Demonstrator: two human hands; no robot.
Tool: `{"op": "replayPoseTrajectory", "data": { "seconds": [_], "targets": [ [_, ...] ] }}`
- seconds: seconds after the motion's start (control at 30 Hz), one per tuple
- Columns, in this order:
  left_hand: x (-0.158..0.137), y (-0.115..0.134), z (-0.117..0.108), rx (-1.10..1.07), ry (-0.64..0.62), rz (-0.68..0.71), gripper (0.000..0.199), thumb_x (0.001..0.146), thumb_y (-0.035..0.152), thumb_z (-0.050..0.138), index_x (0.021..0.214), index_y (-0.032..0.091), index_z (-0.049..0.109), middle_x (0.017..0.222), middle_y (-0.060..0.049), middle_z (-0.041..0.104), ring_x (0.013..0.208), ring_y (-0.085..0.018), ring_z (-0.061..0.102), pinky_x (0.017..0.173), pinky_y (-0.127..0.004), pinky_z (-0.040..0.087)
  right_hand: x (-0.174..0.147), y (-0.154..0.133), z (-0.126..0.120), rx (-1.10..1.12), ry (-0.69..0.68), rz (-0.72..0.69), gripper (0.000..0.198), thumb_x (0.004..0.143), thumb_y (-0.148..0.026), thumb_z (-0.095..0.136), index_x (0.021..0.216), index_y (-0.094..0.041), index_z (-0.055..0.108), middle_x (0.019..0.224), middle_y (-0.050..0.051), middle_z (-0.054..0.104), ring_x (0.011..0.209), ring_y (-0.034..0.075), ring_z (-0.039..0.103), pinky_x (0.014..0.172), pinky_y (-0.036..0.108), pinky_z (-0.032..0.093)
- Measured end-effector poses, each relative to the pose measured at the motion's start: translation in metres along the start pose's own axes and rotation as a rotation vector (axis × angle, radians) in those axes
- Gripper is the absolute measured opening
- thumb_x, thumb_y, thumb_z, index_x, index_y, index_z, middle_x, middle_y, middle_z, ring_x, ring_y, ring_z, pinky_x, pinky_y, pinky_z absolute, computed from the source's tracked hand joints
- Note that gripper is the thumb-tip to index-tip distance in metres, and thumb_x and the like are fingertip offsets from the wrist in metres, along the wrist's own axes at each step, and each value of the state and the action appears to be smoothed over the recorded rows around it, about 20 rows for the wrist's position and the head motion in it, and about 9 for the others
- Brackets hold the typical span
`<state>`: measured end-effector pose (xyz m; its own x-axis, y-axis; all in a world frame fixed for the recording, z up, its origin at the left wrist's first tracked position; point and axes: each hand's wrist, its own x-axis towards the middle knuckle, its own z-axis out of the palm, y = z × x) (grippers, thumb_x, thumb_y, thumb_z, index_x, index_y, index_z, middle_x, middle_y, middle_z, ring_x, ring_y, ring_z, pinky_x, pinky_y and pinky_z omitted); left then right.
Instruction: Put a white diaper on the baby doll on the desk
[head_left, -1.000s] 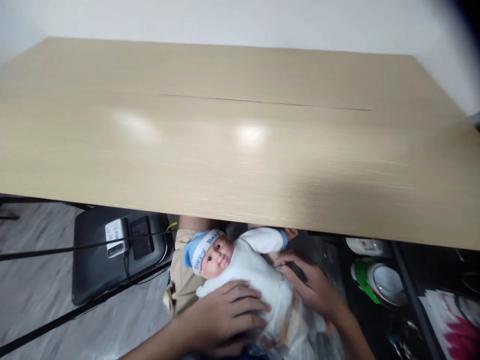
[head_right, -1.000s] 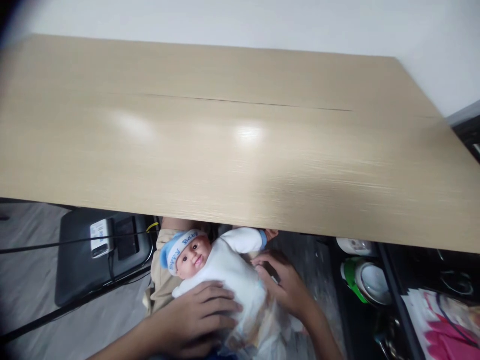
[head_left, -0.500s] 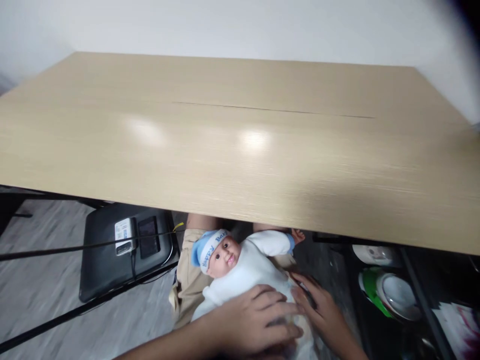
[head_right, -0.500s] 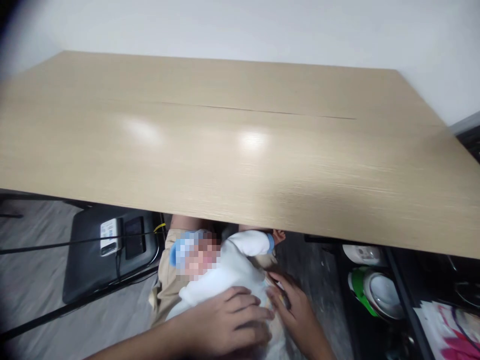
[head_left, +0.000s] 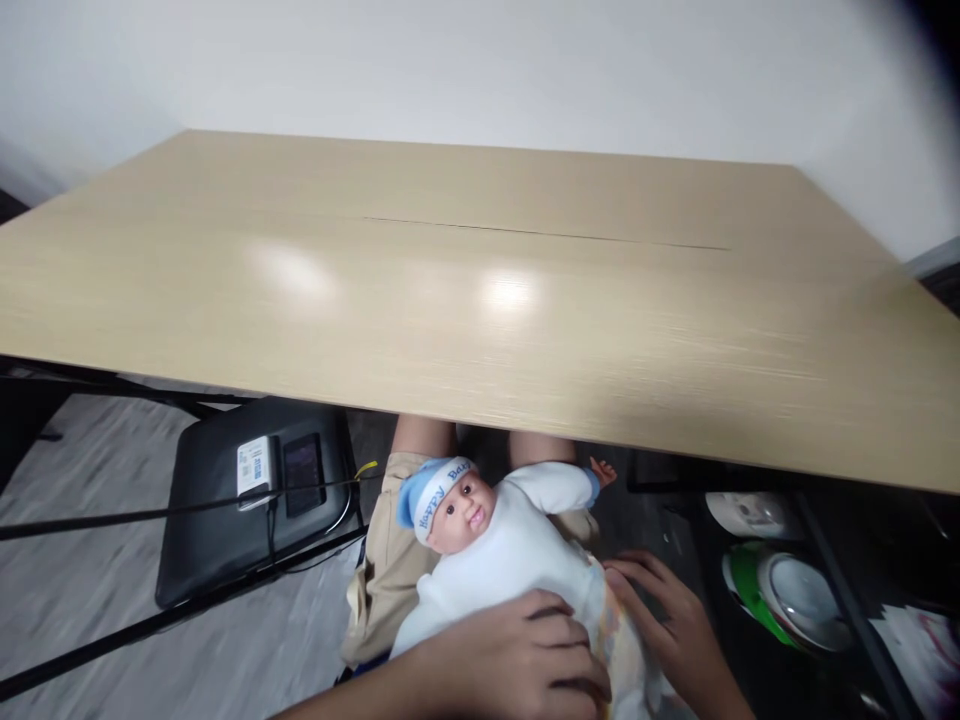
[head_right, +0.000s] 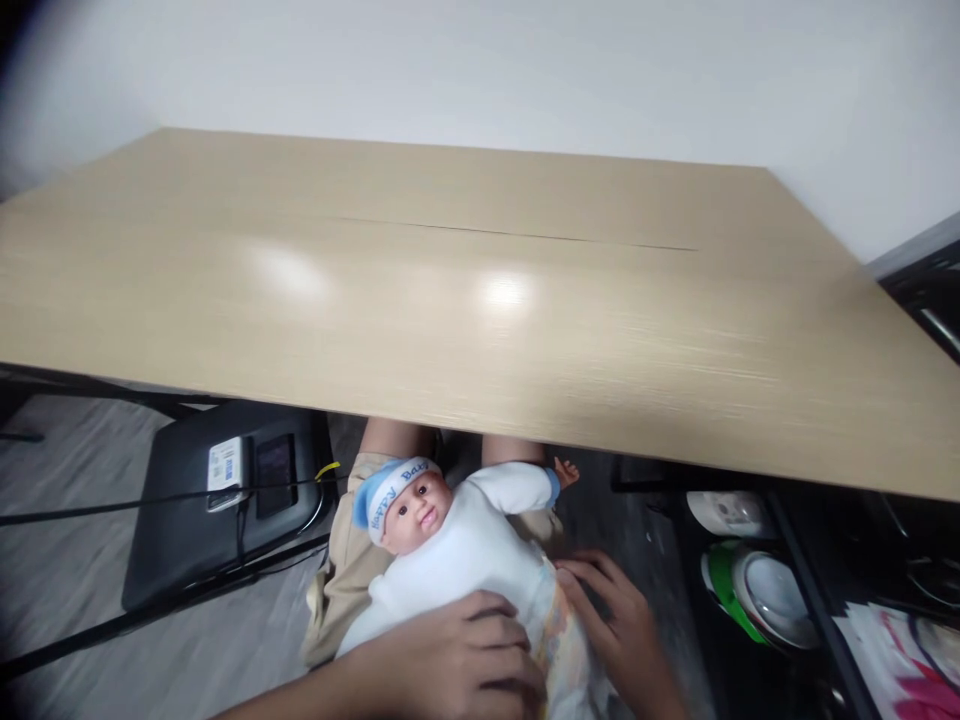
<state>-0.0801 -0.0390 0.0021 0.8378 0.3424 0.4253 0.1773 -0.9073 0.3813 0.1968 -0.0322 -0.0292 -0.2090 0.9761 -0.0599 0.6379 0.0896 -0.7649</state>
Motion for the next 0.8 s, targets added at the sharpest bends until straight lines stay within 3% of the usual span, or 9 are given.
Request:
{"op": "replayPoseTrajectory", "data": {
  "seconds": [0.13, 0.27, 0.37, 0.47, 0.63, 0.8],
  "targets": [
    [0.0, 0.002, -0.001, -0.052, -0.046, 0.035, 0.034, 0.113, 0.027, 0.04, 0.12, 0.023, 0.073, 0.131, 0.008, 0.067, 0.12, -0.013, 0.054, 0.111, -0.032, 0.043, 0.0, 0.002, -0.003, 0.003, 0.013, -0.008, 0.019, 0.099, -0.043, 0.065, 0.1, -0.03, 0.078, 0.1, 0.003, 0.071, 0.094, 0.015, 0.07, 0.084, 0.022, 0.056],
    [-0.008, 0.0, -0.003, -0.227, -0.084, 0.025, 0.034, 0.114, 0.026, 0.036, 0.121, 0.014, 0.066, 0.118, 0.002, 0.072, 0.117, -0.013, 0.056, 0.112, -0.03, 0.04, -0.001, 0.007, -0.006, -0.003, 0.026, 0.025, 0.02, 0.097, -0.046, 0.067, 0.101, -0.03, 0.077, 0.1, 0.001, 0.073, 0.095, 0.015, 0.071, 0.086, 0.021, 0.055],
    [-0.016, -0.003, 0.004, -0.377, -0.064, 0.008, 0.031, 0.112, 0.025, 0.038, 0.127, 0.009, 0.06, 0.113, -0.005, 0.071, 0.113, -0.014, 0.059, 0.112, -0.028, 0.038, -0.004, 0.013, -0.005, 0.001, 0.004, 0.104, 0.027, 0.094, -0.053, 0.068, 0.104, -0.03, 0.078, 0.105, 0.0, 0.075, 0.097, 0.016, 0.072, 0.085, 0.019, 0.055],
    [-0.023, -0.005, 0.015, -0.451, -0.078, 0.006, 0.031, 0.11, 0.021, 0.037, 0.131, 0.007, 0.056, 0.116, -0.008, 0.069, 0.113, -0.016, 0.059, 0.114, -0.028, 0.036, -0.005, 0.017, -0.002, 0.051, -0.017, 0.174, 0.031, 0.092, -0.057, 0.068, 0.095, -0.028, 0.079, 0.1, 0.002, 0.076, 0.094, 0.017, 0.073, 0.084, 0.02, 0.055],
    [-0.03, -0.008, 0.029, -0.524, -0.071, -0.002, 0.026, 0.108, 0.019, 0.042, 0.129, 0.011, 0.054, 0.12, -0.009, 0.067, 0.117, -0.017, 0.059, 0.117, -0.028, 0.033, 0.004, 0.03, 0.003, 0.067, 0.092, 0.312, 0.044, 0.085, -0.067, 0.068, 0.085, -0.024, 0.079, 0.091, 0.005, 0.077, 0.088, 0.021, 0.073, 0.08, 0.024, 0.056],
    [-0.035, -0.009, 0.038, -0.557, -0.055, -0.015, 0.017, 0.107, 0.018, 0.045, 0.118, 0.012, 0.057, 0.124, -0.01, 0.067, 0.118, -0.018, 0.059, 0.118, -0.029, 0.035, 0.016, 0.054, 0.013, 0.001, 0.071, 0.232, 0.043, 0.093, -0.062, 0.061, 0.087, -0.022, 0.075, 0.093, 0.006, 0.074, 0.087, 0.021, 0.071, 0.077, 0.029, 0.056]
  ]
}}
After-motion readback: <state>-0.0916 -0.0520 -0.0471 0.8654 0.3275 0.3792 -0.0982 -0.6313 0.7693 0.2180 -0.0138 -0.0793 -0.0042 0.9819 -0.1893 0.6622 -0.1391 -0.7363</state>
